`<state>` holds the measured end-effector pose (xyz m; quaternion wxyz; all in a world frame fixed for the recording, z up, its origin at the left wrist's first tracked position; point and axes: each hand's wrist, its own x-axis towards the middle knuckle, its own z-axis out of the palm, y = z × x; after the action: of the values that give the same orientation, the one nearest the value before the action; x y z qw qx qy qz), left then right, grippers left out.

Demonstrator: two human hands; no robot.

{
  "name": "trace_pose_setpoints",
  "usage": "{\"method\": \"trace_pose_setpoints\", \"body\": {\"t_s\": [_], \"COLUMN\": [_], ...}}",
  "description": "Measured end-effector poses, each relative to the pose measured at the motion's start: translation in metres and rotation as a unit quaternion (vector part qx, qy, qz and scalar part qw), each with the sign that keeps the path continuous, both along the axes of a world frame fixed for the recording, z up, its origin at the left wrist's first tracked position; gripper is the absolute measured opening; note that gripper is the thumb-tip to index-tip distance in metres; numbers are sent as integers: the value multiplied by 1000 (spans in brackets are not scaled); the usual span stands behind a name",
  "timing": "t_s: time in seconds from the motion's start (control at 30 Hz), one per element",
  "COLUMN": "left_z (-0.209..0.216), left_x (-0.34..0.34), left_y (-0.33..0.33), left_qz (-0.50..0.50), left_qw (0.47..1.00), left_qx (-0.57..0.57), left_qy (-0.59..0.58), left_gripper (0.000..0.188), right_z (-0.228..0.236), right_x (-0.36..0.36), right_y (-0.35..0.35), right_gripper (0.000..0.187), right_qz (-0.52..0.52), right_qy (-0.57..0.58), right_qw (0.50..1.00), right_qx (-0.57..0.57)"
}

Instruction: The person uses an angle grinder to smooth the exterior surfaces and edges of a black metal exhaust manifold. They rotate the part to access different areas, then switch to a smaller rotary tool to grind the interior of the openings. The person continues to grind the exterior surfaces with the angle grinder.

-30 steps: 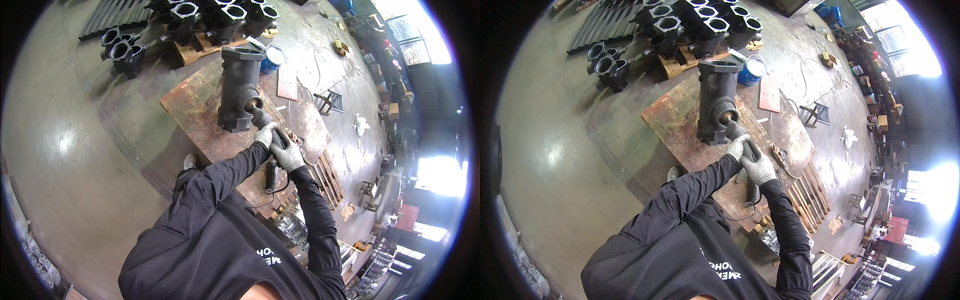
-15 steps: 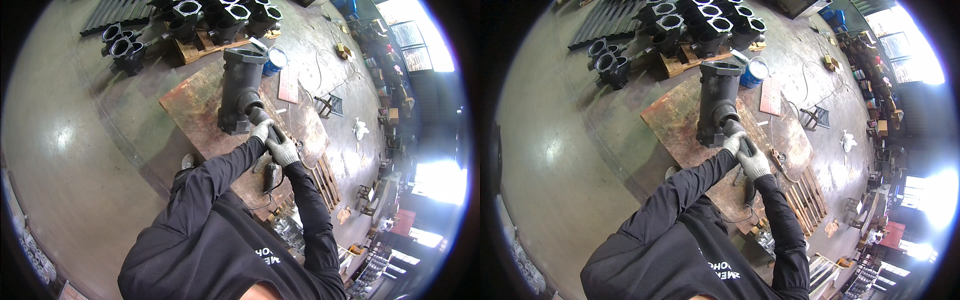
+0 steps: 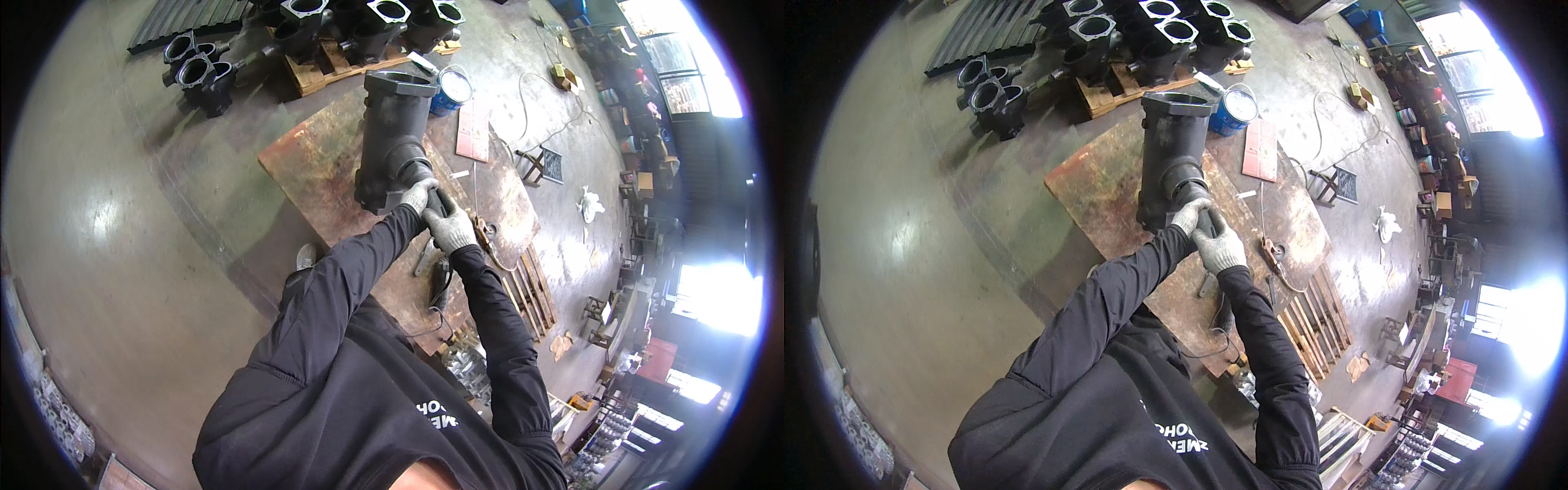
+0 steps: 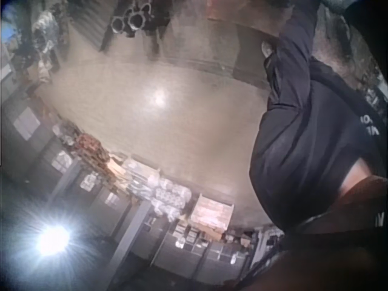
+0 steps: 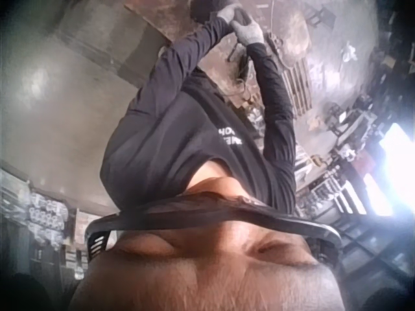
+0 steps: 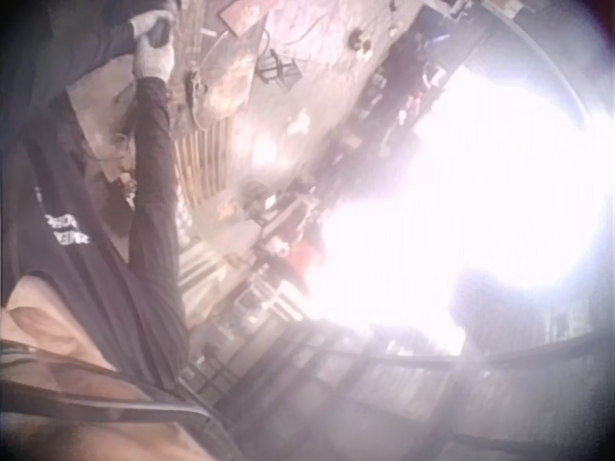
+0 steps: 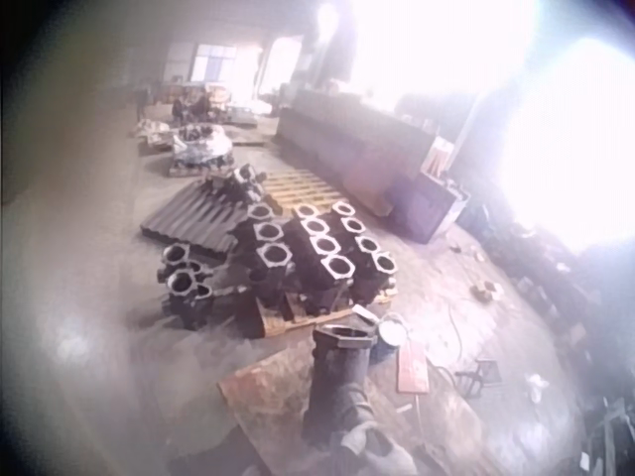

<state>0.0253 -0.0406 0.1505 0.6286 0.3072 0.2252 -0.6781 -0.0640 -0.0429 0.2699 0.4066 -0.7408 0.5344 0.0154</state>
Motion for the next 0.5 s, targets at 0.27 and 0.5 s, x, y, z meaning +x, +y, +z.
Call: {"method": "trace_pose_setpoints", "body": {"t_s": [0.27, 0.5], "left_z": [45, 66], "left_x": [-16, -43], "left_y": [21, 32], "left_qz": [10, 22], "left_qw": [1000, 999], "left_qx": [-7, 18], "left_qy": [5, 22], "left_gripper": [49, 50], "right_z": [39, 69], "right_x": [-15, -33], "right_y": [18, 33], "right_gripper": [72, 70], "right_qz": [-26, 20], "right_qy": [-8, -22], "right_qw": [998, 1000], "right_qx": [54, -10]}}
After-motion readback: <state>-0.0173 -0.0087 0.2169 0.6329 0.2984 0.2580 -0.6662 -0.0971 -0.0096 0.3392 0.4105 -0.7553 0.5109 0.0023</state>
